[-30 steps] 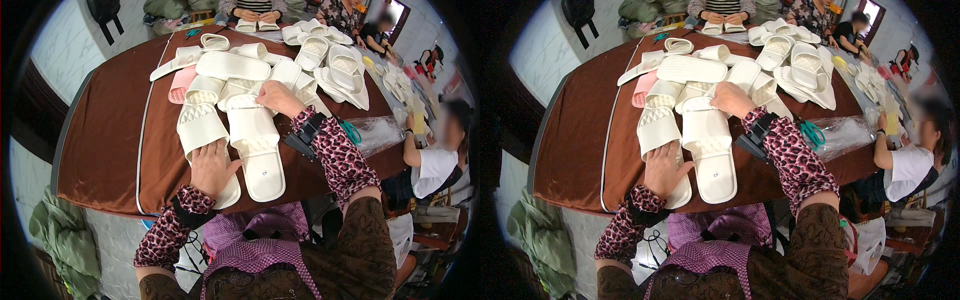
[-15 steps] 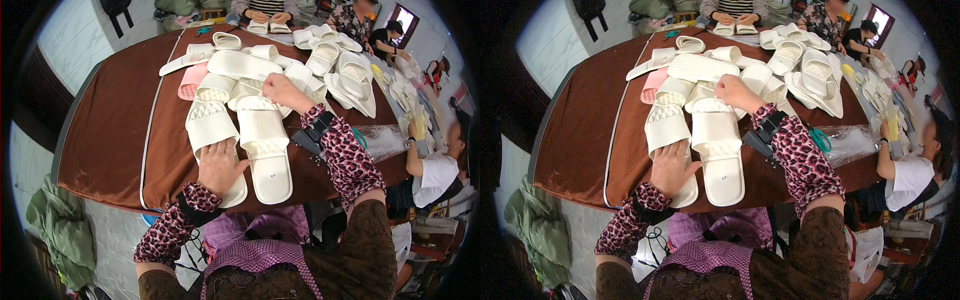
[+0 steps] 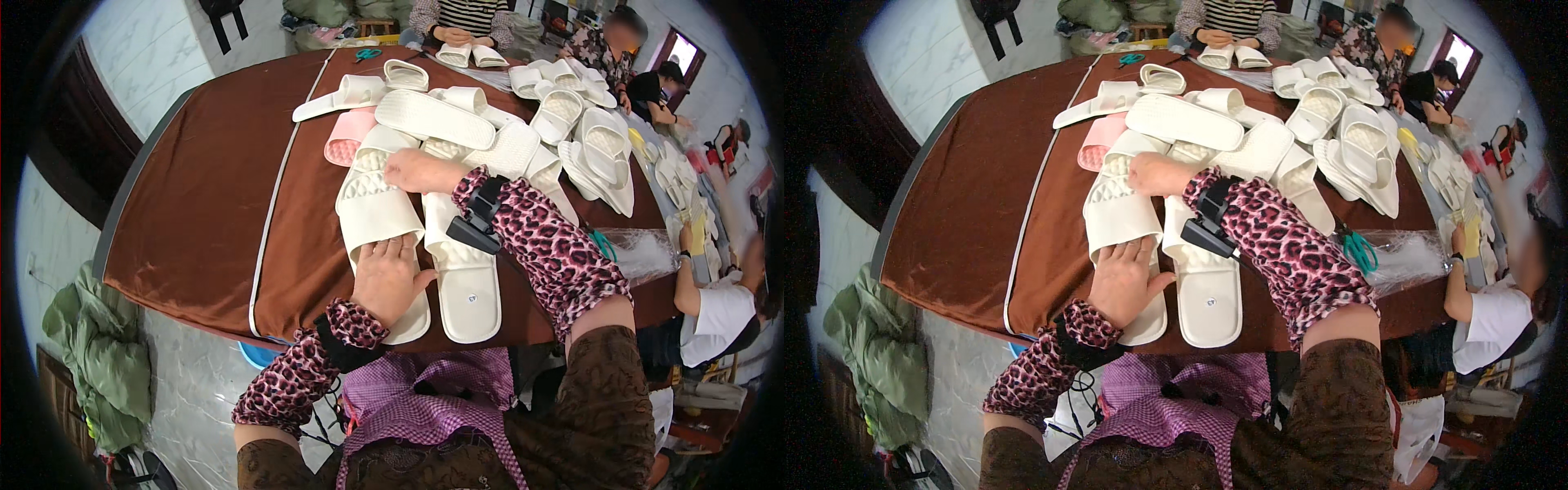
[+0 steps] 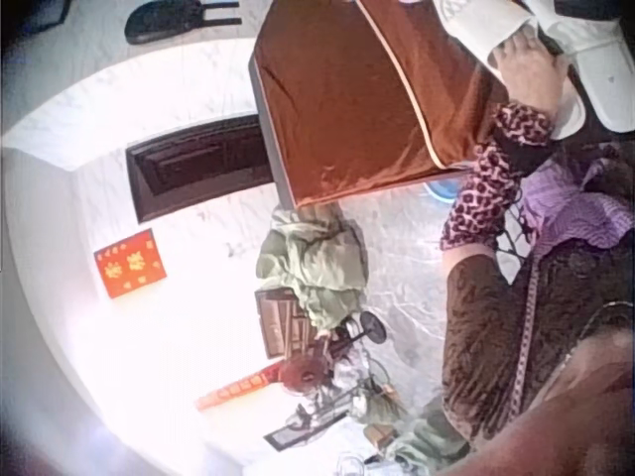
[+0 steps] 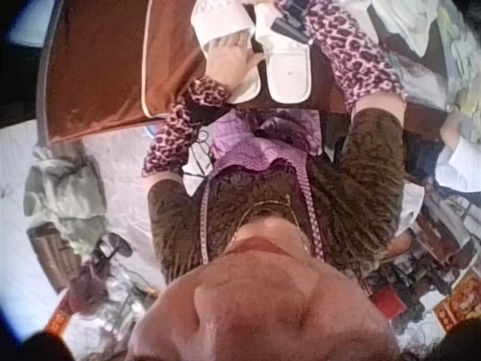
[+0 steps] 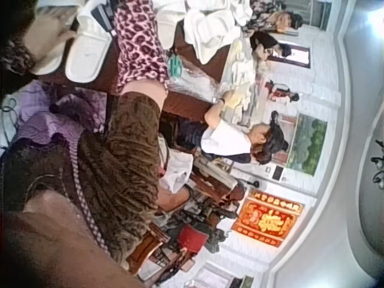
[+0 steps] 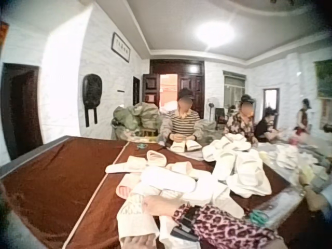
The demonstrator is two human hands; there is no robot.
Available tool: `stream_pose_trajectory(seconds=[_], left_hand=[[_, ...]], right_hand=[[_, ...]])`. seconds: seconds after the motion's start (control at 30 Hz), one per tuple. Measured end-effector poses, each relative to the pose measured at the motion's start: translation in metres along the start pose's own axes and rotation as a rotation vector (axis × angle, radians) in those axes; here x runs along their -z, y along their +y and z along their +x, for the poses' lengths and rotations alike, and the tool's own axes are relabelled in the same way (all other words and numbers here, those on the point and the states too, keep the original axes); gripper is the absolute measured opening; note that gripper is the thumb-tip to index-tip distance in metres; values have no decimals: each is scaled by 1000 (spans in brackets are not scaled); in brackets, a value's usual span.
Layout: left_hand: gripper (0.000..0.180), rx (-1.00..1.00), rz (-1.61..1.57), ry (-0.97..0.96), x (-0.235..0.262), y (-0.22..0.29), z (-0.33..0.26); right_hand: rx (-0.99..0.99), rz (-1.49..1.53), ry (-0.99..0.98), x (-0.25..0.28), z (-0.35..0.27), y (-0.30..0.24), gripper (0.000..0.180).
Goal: The worker is pairing white slippers together using plastic ties, trimming the excess with scissors, and then packing them into clear plastic bags.
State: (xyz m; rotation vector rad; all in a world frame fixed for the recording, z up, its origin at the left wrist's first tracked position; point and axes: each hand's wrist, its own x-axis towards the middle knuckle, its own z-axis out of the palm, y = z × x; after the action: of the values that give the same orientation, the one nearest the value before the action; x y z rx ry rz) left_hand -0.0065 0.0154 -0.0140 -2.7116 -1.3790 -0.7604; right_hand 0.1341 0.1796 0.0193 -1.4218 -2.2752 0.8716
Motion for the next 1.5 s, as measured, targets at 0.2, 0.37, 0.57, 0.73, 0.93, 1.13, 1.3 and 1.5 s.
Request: stream_pose_trajectory(seconds=[0.2,0.37,0.57,0.73,0.93,1.13,1.3,1.5], left_hand=[[59,7,-14,2,5,-1,-3],[57,-17,-54,4,8,2,-1],[38,15,-387,16,39,-2,0],[24,117,-787,194,55,-1,48],[22,224,-1162,-29,31,-5,92],[12,281,-1203,-134,10,-12,107],[7,398,-1489,-68,-3,-24,108],[9,450,-1678,-92,5,-20,99]], right_hand=[[-39,12,-155,7,-8,-15,28],[35,123,67,16,-15,-9,25],[-19,570,230,55,-57,-28,21],[66,597,422,50,-104,-37,14],[179,743,496,21,-119,-17,14],[192,884,459,14,-122,-2,12],[254,1119,411,6,-127,3,17],[219,1062,433,8,-131,0,10]])
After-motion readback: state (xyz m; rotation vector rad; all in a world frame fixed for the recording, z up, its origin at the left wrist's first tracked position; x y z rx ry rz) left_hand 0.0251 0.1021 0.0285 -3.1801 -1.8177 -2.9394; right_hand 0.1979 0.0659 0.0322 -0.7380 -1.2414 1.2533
